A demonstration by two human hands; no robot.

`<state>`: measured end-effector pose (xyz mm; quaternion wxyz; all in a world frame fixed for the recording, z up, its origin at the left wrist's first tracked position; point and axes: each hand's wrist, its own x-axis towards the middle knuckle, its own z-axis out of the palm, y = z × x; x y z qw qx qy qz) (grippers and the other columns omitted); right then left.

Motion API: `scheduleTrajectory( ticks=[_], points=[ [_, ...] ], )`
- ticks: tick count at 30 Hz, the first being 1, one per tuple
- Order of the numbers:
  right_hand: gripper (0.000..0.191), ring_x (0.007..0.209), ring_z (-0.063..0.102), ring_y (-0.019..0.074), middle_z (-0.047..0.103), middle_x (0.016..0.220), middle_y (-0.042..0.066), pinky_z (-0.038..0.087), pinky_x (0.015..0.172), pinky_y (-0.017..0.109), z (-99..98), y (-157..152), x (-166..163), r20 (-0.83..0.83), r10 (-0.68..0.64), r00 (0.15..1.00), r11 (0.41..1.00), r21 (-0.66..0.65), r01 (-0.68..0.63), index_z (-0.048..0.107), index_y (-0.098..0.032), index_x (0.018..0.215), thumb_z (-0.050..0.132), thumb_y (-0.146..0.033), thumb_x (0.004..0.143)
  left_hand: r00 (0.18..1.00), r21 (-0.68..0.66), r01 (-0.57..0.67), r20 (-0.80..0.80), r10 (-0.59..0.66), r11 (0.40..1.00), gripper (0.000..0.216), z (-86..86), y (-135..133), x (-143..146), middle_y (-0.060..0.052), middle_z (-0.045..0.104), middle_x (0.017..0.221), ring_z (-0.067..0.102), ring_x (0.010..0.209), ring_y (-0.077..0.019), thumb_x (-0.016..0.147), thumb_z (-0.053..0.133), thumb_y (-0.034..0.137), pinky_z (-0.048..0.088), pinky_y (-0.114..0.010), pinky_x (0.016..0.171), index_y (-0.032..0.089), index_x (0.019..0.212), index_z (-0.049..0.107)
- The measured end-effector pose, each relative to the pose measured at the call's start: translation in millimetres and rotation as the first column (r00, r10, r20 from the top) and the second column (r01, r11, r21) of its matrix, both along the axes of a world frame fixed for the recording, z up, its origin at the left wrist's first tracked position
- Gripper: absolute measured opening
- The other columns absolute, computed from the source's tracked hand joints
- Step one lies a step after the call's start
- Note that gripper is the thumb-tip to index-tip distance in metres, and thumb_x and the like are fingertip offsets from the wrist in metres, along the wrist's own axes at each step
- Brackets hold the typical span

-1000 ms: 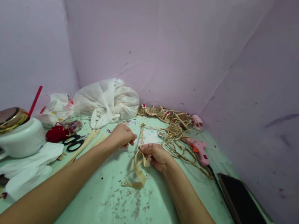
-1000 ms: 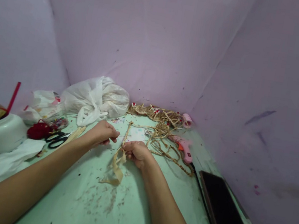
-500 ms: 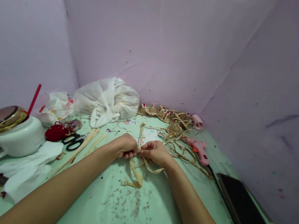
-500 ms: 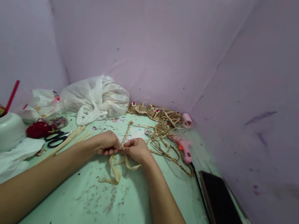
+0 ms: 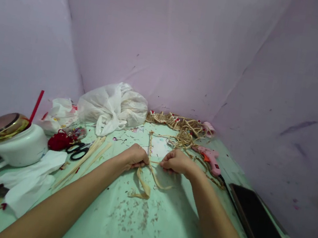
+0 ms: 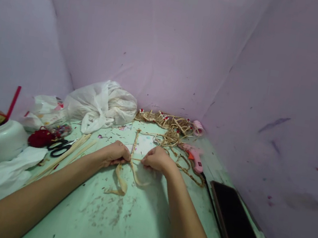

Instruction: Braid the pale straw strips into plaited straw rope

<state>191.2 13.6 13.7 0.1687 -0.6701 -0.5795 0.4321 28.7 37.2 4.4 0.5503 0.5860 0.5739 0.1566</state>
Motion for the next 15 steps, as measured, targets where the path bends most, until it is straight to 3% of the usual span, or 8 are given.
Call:
scheduleTrajectory(
  ticks=[3,7,10,15],
  points=[
    [0.007,0.035,0.041,0.0079,0.051,0.039,0.000,0.029,0.038,0.019,2.6,2,21,0.151,-0.023,0.988,0.999,0.047,0.016,0.058,-0.013,0.049,0.054,-0.011,0.055,1.000,0.004,-0.019,0.019,0.019,1.000,0.012,-0.3,-2,1,0.004,0.038,0.032,0.025,0.028,-0.0039,0.052,0.050,0.009,0.016,-0.020,0.032,0.013,0.041,0.045],
    [0.010,0.041,0.046,0.0088,0.055,0.046,0.001,0.029,0.041,0.019,3.0,6,31,0.236,-0.137,0.962,0.957,0.282,0.067,0.061,-0.014,0.056,0.051,-0.011,0.057,1.000,-0.004,-0.009,0.028,0.009,1.000,0.015,2.9,-4,2,0.003,0.035,0.030,0.025,0.028,-0.0048,0.052,0.050,0.008,0.017,-0.020,0.032,0.013,0.040,0.043],
    [0.012,0.047,0.051,0.0104,0.060,0.055,0.003,0.032,0.043,0.019,7.1,4,13,0.142,-0.160,0.977,0.919,0.383,0.095,0.063,-0.014,0.066,0.053,-0.015,0.060,0.999,0.021,-0.027,0.022,0.027,0.999,0.018,0.1,-4,3,0.003,0.035,0.030,0.027,0.029,-0.0055,0.052,0.050,0.005,0.018,-0.020,0.033,0.013,0.039,0.042],
    [0.013,0.049,0.053,0.0111,0.062,0.061,0.004,0.038,0.043,0.019,20.2,7,-44,-0.101,-0.038,0.994,0.930,0.360,0.072,0.061,-0.014,0.070,0.053,-0.022,0.064,0.998,0.056,0.022,0.051,-0.024,0.998,0.015,-20.4,3,6,0.001,0.045,0.041,0.040,0.037,-0.0097,0.061,0.059,0.010,0.029,-0.023,0.037,0.012,0.048,0.050]
  ],
)
